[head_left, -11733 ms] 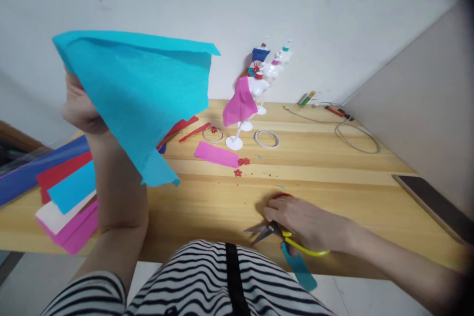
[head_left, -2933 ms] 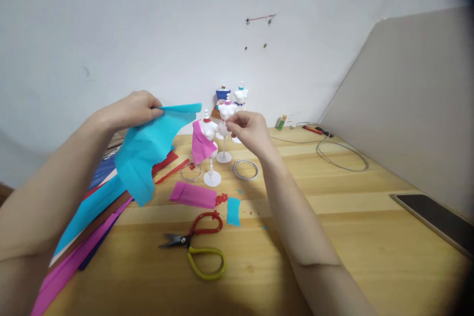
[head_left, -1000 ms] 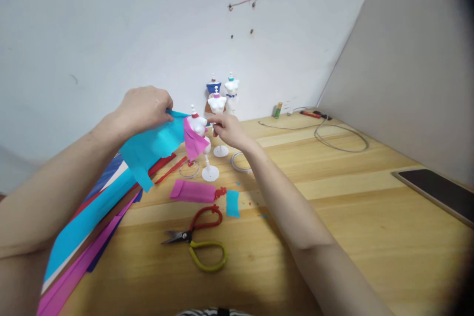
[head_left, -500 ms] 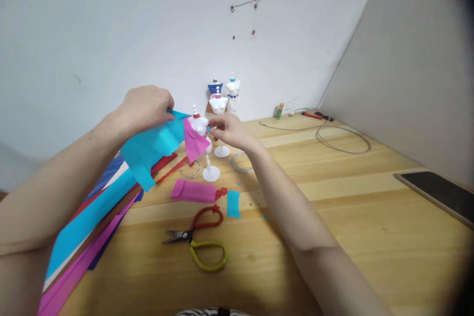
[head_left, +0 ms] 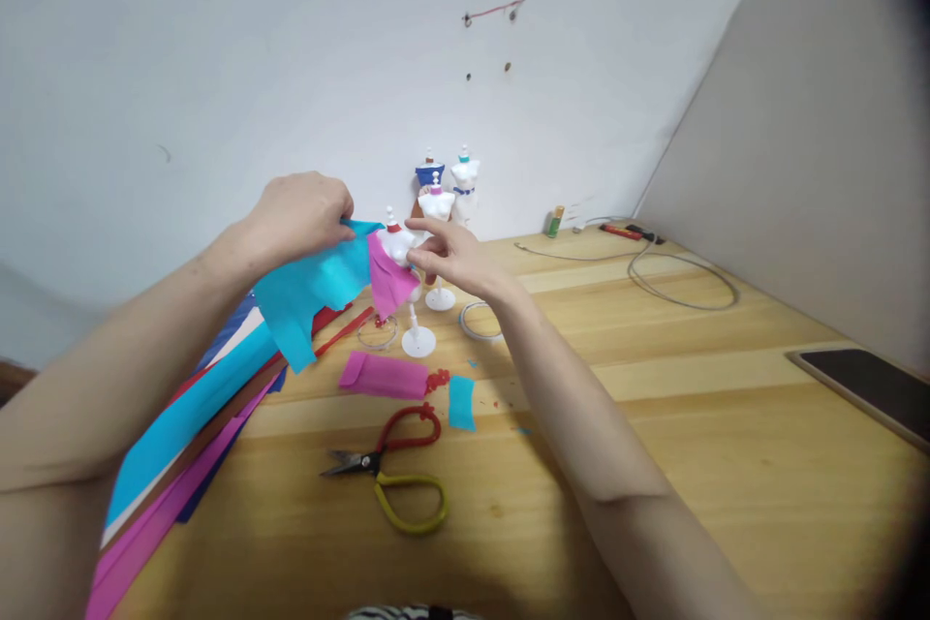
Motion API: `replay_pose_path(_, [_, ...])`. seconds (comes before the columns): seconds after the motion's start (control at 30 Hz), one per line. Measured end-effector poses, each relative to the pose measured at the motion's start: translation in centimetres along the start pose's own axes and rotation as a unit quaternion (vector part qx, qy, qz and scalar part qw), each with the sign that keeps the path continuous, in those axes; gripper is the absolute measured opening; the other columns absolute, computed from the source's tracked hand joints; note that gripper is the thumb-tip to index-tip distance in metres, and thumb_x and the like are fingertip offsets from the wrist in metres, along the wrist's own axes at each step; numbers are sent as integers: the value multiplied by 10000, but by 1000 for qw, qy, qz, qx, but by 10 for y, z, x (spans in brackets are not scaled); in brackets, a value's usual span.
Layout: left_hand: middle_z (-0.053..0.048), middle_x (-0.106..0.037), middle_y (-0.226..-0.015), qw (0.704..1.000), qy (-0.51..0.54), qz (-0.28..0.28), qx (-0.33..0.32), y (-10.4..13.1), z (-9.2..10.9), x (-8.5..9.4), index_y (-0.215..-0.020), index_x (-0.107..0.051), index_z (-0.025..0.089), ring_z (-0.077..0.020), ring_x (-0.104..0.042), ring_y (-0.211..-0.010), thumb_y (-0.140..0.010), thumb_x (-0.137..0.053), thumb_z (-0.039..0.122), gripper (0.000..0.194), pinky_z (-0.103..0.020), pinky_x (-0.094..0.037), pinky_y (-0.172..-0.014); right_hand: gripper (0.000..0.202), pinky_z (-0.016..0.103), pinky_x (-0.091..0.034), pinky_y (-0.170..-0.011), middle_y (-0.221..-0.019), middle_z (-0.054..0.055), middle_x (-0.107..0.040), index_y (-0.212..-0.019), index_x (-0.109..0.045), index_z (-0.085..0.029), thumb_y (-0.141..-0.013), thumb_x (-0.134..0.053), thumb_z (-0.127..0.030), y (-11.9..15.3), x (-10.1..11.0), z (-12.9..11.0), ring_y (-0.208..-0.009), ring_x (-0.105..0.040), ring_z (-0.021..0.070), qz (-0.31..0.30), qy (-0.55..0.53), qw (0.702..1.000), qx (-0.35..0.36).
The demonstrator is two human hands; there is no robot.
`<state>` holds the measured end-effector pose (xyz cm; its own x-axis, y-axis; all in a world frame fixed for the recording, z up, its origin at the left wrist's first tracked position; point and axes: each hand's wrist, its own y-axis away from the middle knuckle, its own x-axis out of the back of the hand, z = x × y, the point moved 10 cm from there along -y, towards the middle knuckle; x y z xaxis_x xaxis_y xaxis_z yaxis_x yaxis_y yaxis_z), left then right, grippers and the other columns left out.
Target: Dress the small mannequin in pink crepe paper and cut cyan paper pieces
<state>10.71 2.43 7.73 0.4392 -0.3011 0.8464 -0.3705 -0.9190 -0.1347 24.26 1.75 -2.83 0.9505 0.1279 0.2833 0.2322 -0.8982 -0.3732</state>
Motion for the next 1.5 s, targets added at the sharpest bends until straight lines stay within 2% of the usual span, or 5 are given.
replay_pose_path(0.27, [-89,-719,-845,1000,8,-8,-5,1,0,-4,-914,-769,186,-287,-685,-962,-878,-543,375,297,-306,-445,-778,321,295,-415,-680,-786,41,-689,-1010,-735,-142,-894,-656,-430,-1,0,-11,-739,-615,172,104,148,982,48])
replay_pose_path(0.43, [-92,-730,-884,1000,26,-2,-2,5,2,-4,-929,-773,190,-311,-691,-1009,-878,-572,344,258,-331,-452,-832,375,304,-290,-625,-614,-5,-539,-642,-533,-186,-921,-597,-429,-1,-4,-13,-643,-504,138,114,203,971,47])
replay_pose_path(0.8, [-145,-745,-958,999,29,21,25,38,21,3,-1019,-768,152,-332,-698,-984,-949,-524,276,283,-358,-456,-771,391,309,-276,-618,-621,-2,-538,-614,-469,-204,-917,-599,-413,-1,0,-16,-636,-486,136,122,199,972,23])
replay_pose_path(1.23, [-100,-788,-1066,960,244,88,106,69,55,-57,-1431,-585,214,-288,-740,-973,-947,-570,299,492,-329,-487,-768,370,306,-301,-633,-623,7,-569,-625,-497,-205,-913,-621,-402,-1,0,-14,-658,-517,153,126,196,972,20])
replay_pose_path(1.5, [-93,-786,-925,945,271,118,141,84,56,-80,-1059,-708,189,-263,-733,-883,-977,-525,361,264,-320,-439,-685,370,310,-291,-614,-617,8,-561,-628,-509,-207,-907,-607,-430,-2,-2,-14,-647,-512,152,124,194,973,29])
